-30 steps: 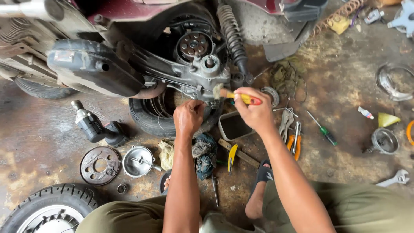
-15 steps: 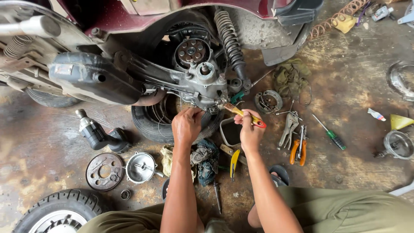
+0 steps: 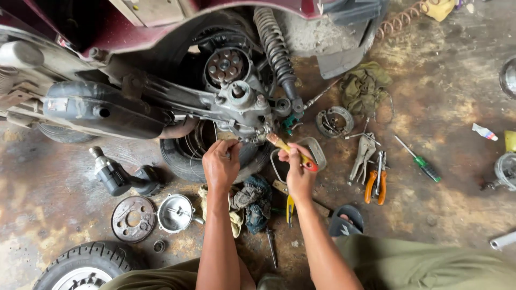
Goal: Cleaning the engine and rear axle area of a scooter using a brush, a pick tool, and a cloth
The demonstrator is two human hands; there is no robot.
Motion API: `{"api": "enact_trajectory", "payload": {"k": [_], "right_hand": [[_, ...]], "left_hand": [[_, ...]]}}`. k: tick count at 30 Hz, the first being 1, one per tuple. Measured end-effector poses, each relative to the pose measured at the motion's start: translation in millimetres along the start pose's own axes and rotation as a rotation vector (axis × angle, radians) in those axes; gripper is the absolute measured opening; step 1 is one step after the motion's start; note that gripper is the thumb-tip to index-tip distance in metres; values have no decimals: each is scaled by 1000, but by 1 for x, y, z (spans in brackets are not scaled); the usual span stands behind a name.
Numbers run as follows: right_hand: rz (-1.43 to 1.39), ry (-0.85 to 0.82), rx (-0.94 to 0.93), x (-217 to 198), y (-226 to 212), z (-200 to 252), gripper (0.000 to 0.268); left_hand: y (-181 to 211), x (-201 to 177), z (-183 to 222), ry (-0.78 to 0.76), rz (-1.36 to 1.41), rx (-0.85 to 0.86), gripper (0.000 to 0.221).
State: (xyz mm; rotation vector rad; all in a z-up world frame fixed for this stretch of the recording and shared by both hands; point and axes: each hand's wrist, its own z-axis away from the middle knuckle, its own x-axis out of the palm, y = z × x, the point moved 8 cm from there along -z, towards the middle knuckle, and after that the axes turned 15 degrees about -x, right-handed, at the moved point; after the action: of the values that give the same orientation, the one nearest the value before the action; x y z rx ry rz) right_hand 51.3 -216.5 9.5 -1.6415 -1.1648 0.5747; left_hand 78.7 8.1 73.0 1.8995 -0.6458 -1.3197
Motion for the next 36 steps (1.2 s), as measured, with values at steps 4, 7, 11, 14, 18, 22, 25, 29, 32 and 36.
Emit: {"api": "enact_trajectory", "payload": {"k": [4, 7, 11, 14, 18, 22, 25, 29, 32, 36], "right_hand": [[5, 32, 5, 1, -6, -27, 22], [-32, 88, -49, -7, 4, -22, 20], [-36, 118, -39, 1, 2, -40, 21], [-117, 137, 16, 1, 16, -28, 25], [-346, 303, 203, -8, 56, 3, 26], [-403, 319, 234, -2, 64, 5, 23], [-455, 364, 237, -2, 75, 2, 23], [-371, 445, 182, -22, 80, 20, 19], [-355, 493, 179, -17, 75, 29, 18], [-376, 540, 200, -22, 68, 38, 15]], "left_hand": [[-9, 4, -1, 16, -66, -16, 9], [0, -1, 6, 4, -16, 13, 8], [8, 1, -4, 3, -26, 29, 10], [5, -2, 2, -10, -23, 5, 7], [-7, 3, 0, -20, 29, -36, 6], [-10, 2, -1, -49, 71, -34, 8], [-3, -2, -7, -46, 65, -35, 9], [5, -8, 1, -82, 53, -61, 4], [1, -2, -4, -90, 35, -69, 3], [-4, 2, -3, -77, -33, -88, 2]]}}
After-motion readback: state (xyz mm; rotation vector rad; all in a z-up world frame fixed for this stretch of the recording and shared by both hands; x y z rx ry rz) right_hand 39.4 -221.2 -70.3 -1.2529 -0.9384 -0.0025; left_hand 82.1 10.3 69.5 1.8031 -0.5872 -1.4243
